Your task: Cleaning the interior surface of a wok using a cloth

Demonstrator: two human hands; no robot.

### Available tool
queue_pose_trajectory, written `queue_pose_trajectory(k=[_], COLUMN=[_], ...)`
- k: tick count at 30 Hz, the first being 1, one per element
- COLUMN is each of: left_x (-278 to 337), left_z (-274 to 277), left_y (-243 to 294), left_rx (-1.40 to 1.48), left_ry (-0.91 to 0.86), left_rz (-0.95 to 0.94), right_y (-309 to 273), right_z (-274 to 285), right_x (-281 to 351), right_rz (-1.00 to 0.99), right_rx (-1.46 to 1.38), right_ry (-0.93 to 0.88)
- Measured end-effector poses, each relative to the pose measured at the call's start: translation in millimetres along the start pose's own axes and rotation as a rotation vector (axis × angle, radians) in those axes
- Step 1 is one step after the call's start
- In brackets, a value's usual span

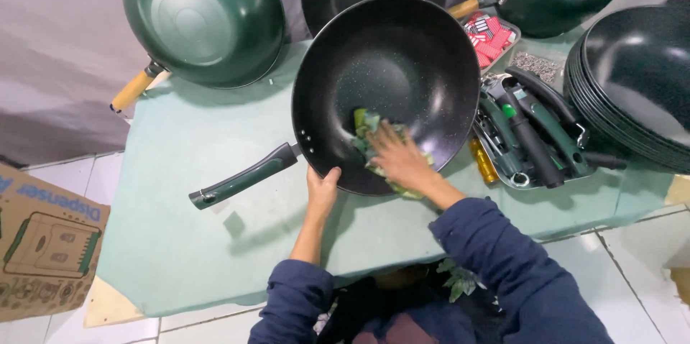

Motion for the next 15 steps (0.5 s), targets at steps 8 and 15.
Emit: queue_pose_trajectory(k=[8, 15], left_x=[-4.3, 1.7], left_z=[-2.2, 2.8], left_y=[5.3, 14.1], left_rx=[0.015, -0.045], left_ry=[-0.059, 0.012], left_rz=[-0.021, -0.024], right_y=[60.0, -40.0], right_z=[50.0, -16.5], right_x=[0.0, -15.4], right_rz=[-0.332, -0.183], right_rx=[0.606, -0.137], right_ry=[0.308, 0.121])
Point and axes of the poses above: each hand's wrist, its own x-axis away from the middle knuckle, its own z-axis out of the back of the hand, y = z × x, the point moved 3 cm from there along -x, towards the middle knuckle, and after that the axes turned 13 degrees about -x, right-handed, at the moved point
